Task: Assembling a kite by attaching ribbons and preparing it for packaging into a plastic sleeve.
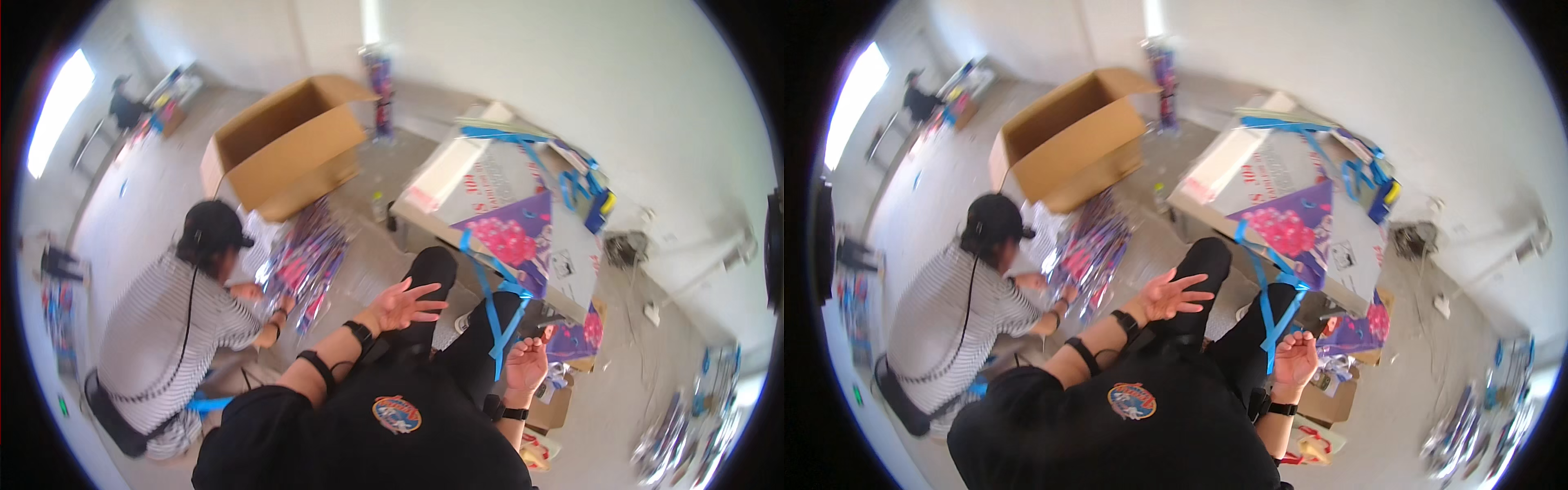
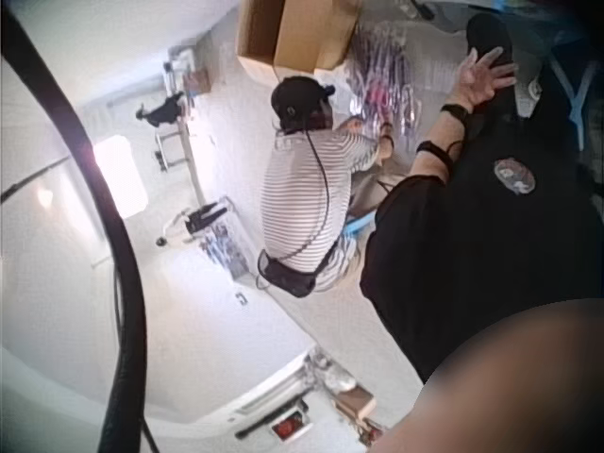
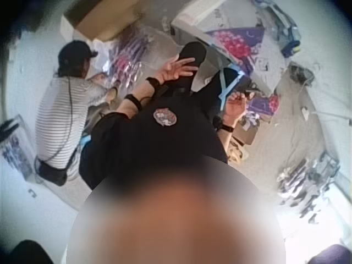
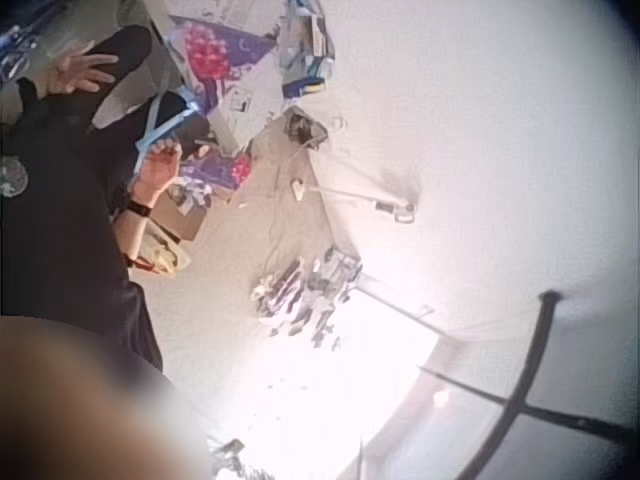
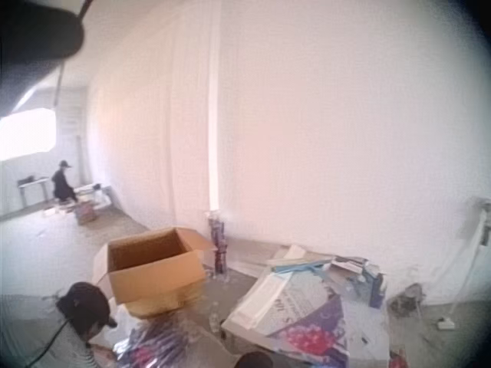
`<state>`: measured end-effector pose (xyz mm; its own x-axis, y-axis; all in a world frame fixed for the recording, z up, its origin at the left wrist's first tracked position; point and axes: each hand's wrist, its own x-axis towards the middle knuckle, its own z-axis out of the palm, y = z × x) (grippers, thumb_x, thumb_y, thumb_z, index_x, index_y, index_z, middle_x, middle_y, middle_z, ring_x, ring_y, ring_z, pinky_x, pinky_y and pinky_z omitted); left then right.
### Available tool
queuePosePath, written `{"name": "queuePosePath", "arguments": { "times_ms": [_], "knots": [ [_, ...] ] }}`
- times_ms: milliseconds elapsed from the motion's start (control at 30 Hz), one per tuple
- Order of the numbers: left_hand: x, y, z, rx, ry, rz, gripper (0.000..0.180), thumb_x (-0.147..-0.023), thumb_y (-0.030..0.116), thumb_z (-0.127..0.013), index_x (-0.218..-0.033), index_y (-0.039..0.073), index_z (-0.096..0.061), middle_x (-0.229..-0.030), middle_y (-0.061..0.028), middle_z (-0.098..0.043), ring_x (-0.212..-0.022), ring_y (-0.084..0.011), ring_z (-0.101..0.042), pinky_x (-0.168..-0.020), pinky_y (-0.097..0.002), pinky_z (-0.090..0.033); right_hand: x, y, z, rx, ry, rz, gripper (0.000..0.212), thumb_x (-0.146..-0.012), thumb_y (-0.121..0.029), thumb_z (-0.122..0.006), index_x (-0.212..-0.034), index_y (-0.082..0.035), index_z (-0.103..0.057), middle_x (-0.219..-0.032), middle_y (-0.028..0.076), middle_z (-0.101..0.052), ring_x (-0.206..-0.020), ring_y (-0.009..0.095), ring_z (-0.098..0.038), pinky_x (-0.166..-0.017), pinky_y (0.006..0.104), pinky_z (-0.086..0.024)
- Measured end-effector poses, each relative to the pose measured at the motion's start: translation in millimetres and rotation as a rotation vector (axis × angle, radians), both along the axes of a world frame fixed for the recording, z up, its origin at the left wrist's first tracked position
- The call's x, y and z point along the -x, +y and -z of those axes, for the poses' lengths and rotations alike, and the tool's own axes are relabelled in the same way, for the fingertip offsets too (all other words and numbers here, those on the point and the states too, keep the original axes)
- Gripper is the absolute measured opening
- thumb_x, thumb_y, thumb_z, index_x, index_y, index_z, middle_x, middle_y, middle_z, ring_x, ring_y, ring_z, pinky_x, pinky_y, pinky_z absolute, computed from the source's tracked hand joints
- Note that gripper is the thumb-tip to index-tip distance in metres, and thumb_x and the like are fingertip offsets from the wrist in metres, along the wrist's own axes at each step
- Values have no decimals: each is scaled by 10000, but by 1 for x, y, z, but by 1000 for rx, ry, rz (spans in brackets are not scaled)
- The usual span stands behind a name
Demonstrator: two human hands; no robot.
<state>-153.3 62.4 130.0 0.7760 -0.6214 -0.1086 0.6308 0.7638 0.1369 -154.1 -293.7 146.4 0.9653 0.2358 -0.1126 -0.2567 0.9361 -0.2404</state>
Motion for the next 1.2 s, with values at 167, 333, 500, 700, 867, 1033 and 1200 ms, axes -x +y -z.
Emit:
{"name": "queuePosePath", "arguments": {
  "times_ms": [167,333,500,700,867,1033,1200],
  "knots": [
    [-4,2,16,45,-4,-3,717,-922,580,-387,-1486,187,-183,-1475,-237,-254,-1181,-372,-525,-544,-298,-599,-21,14,-13,80,6,-49,171,-955,-186,-495,-1005,-44,-576,-943,79,-584,-818,189,-534,-716,308,-488],
    [-13,1,17,41,3,5,708,-924,570,-397,-1482,184,-197,-1470,-242,-262,-1186,-375,-520,-549,-295,-600,-30,14,-16,127,31,-48,154,-950,-177,-503,-1006,-49,-570,-938,76,-583,-814,188,-531,-712,308,-485],
    [-25,-2,21,32,0,32,694,-924,560,-408,-1476,184,-219,-1467,-242,-270,-1202,-382,-503,-559,-298,-601,-27,3,-11,146,62,9,158,-951,-181,-503,-1002,-47,-570,-932,78,-581,-814,193,-531,-712,312,-481],
    [-38,-3,20,37,12,39,680,-922,548,-429,-1467,181,-255,-1468,-241,-270,-1221,-379,-486,-565,-299,-599,-20,-8,-8,124,81,60,155,-951,-178,-502,-989,-43,-567,-922,81,-578,-811,189,-527,-711,311,-479],
    [-43,-4,15,39,41,48,672,-923,542,-432,-1463,179,-266,-1471,-242,-263,-1223,-375,-486,-564,-296,-597,-18,-11,-14,106,100,87,154,-948,-174,-503,-979,-41,-574,-910,83,-581,-809,188,-524,-708,306,-475],
    [-48,-5,18,38,31,31,620,-912,538,-459,-1403,168,-381,-1447,-244,-305,-1224,-382,-481,-553,-293,-594,-17,-12,-15,113,122,88,158,-947,-168,-499,-977,-40,-587,-908,85,-584,-806,192,-523,-710,305,-474],
    [-45,-3,32,69,98,-6,645,-912,537,-460,-1423,161,-343,-1455,-255,-282,-1225,-382,-481,-536,-286,-591,-22,-6,-10,127,135,62,150,-941,-160,-508,-972,-35,-584,-903,83,-580,-808,188,-522,-707,305,-477]
  ]
}}
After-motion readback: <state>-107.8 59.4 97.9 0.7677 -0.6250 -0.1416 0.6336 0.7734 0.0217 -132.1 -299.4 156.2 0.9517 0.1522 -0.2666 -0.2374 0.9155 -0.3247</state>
